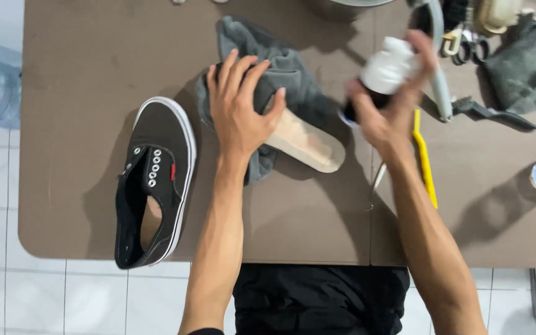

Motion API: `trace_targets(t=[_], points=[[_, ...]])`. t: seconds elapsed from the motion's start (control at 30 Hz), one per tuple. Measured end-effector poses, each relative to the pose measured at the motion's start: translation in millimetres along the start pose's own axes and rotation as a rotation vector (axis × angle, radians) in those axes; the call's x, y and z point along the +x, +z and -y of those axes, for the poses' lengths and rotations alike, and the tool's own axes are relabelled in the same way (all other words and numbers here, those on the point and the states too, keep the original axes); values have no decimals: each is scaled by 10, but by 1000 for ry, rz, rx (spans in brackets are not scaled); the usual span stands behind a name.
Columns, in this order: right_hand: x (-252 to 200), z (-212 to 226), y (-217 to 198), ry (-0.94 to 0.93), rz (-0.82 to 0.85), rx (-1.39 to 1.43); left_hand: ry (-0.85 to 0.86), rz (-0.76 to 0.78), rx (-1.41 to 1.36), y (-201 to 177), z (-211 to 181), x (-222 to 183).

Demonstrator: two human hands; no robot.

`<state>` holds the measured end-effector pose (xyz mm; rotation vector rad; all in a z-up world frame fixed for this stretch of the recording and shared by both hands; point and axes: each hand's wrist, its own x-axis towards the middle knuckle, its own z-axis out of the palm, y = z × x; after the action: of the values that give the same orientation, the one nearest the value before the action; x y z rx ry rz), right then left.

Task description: Deep cleaning a shoe insole using cleaning solution, various brushes, and a cloth.

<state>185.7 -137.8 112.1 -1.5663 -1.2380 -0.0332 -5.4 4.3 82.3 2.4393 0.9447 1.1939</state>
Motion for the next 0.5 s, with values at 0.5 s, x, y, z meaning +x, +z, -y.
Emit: trace_targets(t=[0.5], points=[[-877, 542, -493, 374, 755, -651, 64, 22, 108, 34, -134, -76]])
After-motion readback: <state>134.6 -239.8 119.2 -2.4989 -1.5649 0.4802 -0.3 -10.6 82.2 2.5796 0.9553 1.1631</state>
